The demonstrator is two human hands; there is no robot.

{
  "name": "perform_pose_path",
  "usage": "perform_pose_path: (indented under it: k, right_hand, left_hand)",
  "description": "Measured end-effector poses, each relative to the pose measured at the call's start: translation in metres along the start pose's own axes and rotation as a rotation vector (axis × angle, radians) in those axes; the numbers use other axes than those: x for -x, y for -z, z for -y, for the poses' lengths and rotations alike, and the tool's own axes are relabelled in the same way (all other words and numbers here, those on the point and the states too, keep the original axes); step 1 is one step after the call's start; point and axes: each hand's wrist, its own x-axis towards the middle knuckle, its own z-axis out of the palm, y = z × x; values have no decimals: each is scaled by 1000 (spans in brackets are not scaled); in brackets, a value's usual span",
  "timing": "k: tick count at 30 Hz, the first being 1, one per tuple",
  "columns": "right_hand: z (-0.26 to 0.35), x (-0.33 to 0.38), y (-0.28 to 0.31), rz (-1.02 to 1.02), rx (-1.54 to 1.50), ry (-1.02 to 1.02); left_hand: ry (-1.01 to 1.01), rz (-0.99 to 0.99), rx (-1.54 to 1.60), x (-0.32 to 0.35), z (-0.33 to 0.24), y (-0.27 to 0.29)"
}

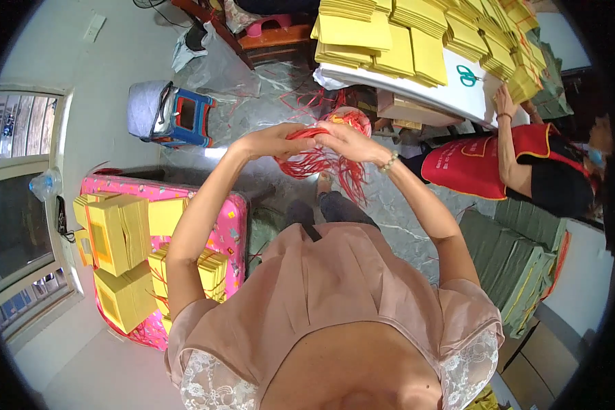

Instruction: Folding, stacking, and organizing yellow ritual paper products at a workbench.

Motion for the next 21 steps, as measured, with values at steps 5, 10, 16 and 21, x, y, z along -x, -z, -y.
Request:
perform_pose_path:
  k: [5, 10, 16, 21]
  right_hand:
    - [-28, -66, -3, -58, -21, 31]
    - [-77, -104, 11, -168, 108, -127]
    - [-225, -69, 22, -375, 93, -461]
    - [-296, -67, 60, -643, 176, -764]
  left_hand:
    - [159, 28, -20, -9, 4, 82]
    - [221, 25, -97, -46, 20, 176]
    - [-43, -560, -668, -135, 116, 297]
    - [-190, -743, -707, -225, 164, 316]
